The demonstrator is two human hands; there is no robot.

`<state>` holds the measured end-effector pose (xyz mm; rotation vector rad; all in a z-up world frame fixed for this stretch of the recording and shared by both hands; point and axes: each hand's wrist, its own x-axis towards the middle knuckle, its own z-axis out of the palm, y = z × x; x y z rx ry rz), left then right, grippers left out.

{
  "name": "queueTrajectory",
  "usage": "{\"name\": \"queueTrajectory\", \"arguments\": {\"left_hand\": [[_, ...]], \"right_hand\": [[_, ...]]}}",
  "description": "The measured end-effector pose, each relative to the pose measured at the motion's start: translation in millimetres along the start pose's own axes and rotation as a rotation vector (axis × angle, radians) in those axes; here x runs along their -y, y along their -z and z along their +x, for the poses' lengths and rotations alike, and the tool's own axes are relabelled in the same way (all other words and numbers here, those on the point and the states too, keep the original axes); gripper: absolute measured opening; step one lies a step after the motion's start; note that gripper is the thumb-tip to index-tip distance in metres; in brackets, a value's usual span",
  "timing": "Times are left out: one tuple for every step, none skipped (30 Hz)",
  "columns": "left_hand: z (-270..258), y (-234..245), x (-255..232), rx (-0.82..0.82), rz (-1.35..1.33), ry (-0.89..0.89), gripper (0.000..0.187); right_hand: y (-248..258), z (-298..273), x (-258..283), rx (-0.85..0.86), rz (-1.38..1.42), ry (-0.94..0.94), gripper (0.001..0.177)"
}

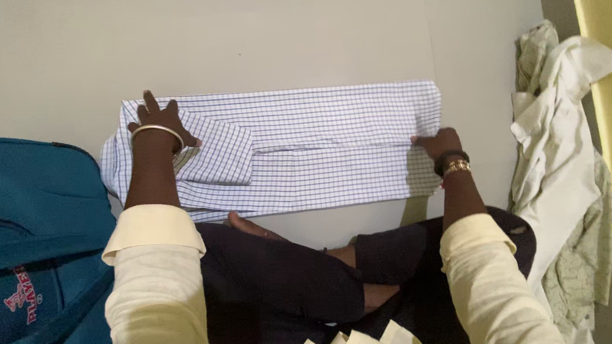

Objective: The person folds a shirt on the floor and then places it into a bag.

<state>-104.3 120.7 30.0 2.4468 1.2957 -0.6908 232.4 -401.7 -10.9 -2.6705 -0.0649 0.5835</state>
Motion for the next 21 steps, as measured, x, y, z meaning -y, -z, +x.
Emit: {"name": "queueTrajectory", "arguments": {"left_hand": [[0.9,2.0,-0.6,-0.007,-0.001,-0.015,0.128],[-2.0,0.0,-0.4,-0.002,0.006,-0.032,0.126],[-5.3,-1.0,0.5,0.004,0.007,-0.028,0.126],[-5.6,2.8,-0.6,-0.006,-0.003,-0.031,0.123],[-6.3,6.2,-2.5,-0.017,-0.013,-0.034,0.121],[-7.4,9.4,-4.4,-0.018,-0.017,-0.03,0.121],[-8.0,12.9,-6.0,-0.055,-0.011,-0.052,0.118],[-9.8,13.2,-8.0,-0.09,-0.005,-0.074,0.116],[-12.6,11.8,-11.5,-0.089,-0.009,-0.07,0.116],[-14.3,13.8,-14.5,-0.095,-0.02,-0.082,0.115],[-16.2,16.1,-16.9,-0.101,-0.03,-0.093,0.113],[-18.6,17.8,-19.4,-0.104,-0.029,-0.092,0.113],[-22.0,18.4,-21.5,-0.093,-0.039,-0.097,0.112],[-24.5,20.6,-23.4,-0.084,-0.048,-0.101,0.111],[-26.5,23.0,-25.0,-0.089,-0.046,-0.1,0.111],[-29.6,22.3,-25.1,-0.067,-0.038,-0.092,0.11],[-31.3,22.0,-25.0,-0.045,-0.031,-0.085,0.108],[-31.9,21.2,-25.8,-0.042,-0.028,-0.083,0.108],[-31.1,20.4,-26.5,-0.052,-0.022,-0.102,0.108],[-30.0,18.6,-27.4,-0.062,-0.016,-0.12,0.109],[-28.5,14.8,-30.1,-0.059,-0.014,-0.119,0.109]], "right_hand": [[0.3,0.2,5.5,0.007,-0.084,0.038,0.052],[-0.1,-5.5,7.7,0.013,-0.087,0.036,0.052],[2.9,-12.0,12.0,0.003,-0.014,0.046,0.045],[8.7,-18.3,20.5,-0.013,0.063,0.059,0.038],[12.9,-29.6,29.4,-0.013,0.063,0.06,0.038],[16.5,-43.6,40.5,-0.135,0.023,0.274,0.043],[19.7,-58.4,54.6,-0.255,-0.017,0.489,0.049],[20.5,-74.3,71.0,-0.253,-0.02,0.493,0.049],[18.1,-91.9,89.8,-0.232,-0.048,0.525,0.052],[14.0,-109.4,112.3,-0.212,-0.07,0.559,0.056],[9.8,-126.9,136.0,-0.116,-0.034,0.523,0.062],[6.2,-145.1,157.8,-0.023,0.003,0.482,0.069],[3.7,-165.0,175.1,0.047,-0.013,0.611,0.076],[2.6,-184.0,189.4,0.117,-0.028,0.74,0.083],[3.8,-199.5,199.8,0.114,-0.023,0.744,0.083],[4.1,-213.9,203.5,0.254,-0.026,0.645,0.075],[3.6,-222.4,204.1,0.393,-0.029,0.546,0.068],[3.0,-223.8,201.3,0.397,-0.028,0.543,0.068],[1.3,-219.9,195.0,0.334,-0.083,0.573,0.064],[-2.0,-213.0,185.6,0.271,-0.138,0.602,0.061],[-5.5,-203.9,172.8,0.275,-0.137,0.6,0.061]]}}
